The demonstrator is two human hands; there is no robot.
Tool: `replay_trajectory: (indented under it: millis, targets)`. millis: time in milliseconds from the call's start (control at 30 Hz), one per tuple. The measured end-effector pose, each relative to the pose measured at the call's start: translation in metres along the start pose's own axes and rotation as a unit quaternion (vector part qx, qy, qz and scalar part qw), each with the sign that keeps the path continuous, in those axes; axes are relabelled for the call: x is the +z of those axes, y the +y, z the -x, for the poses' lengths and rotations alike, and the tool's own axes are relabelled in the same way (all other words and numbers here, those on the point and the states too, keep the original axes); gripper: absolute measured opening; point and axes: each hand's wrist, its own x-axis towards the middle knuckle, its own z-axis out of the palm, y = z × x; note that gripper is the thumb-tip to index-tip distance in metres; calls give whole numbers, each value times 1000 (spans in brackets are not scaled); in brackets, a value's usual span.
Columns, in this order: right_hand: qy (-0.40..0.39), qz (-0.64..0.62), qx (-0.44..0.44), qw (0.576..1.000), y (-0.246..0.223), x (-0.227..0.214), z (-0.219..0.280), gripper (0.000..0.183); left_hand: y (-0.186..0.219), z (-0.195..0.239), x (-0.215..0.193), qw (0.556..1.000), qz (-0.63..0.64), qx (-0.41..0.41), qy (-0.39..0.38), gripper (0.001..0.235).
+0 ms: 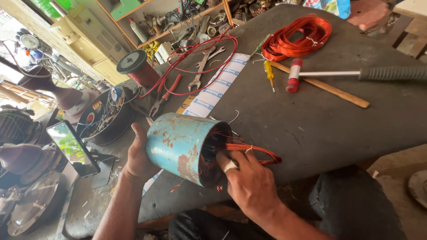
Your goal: The person winds copper wire into the slots of a motor stator, using a rubber mallet to tap the wire into place. They then cut a strip of insulating tape and insert it into the stator to separate the windings.
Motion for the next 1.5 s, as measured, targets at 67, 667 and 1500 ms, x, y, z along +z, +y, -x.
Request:
replay_trajectory:
  millis: [67, 667, 1500]
  targets:
    - [6, -5, 7, 1000, -2, 2, 0, 41, -1, 0, -3, 1000, 5, -1, 3, 107]
    - [50, 70, -10, 996, 6, 3, 12, 31, -13, -5, -22, 998, 16, 13, 57, 96]
    - [132, 73, -59, 987, 13, 2, 10, 17, -21, -4, -58, 982, -110, -20, 155, 54]
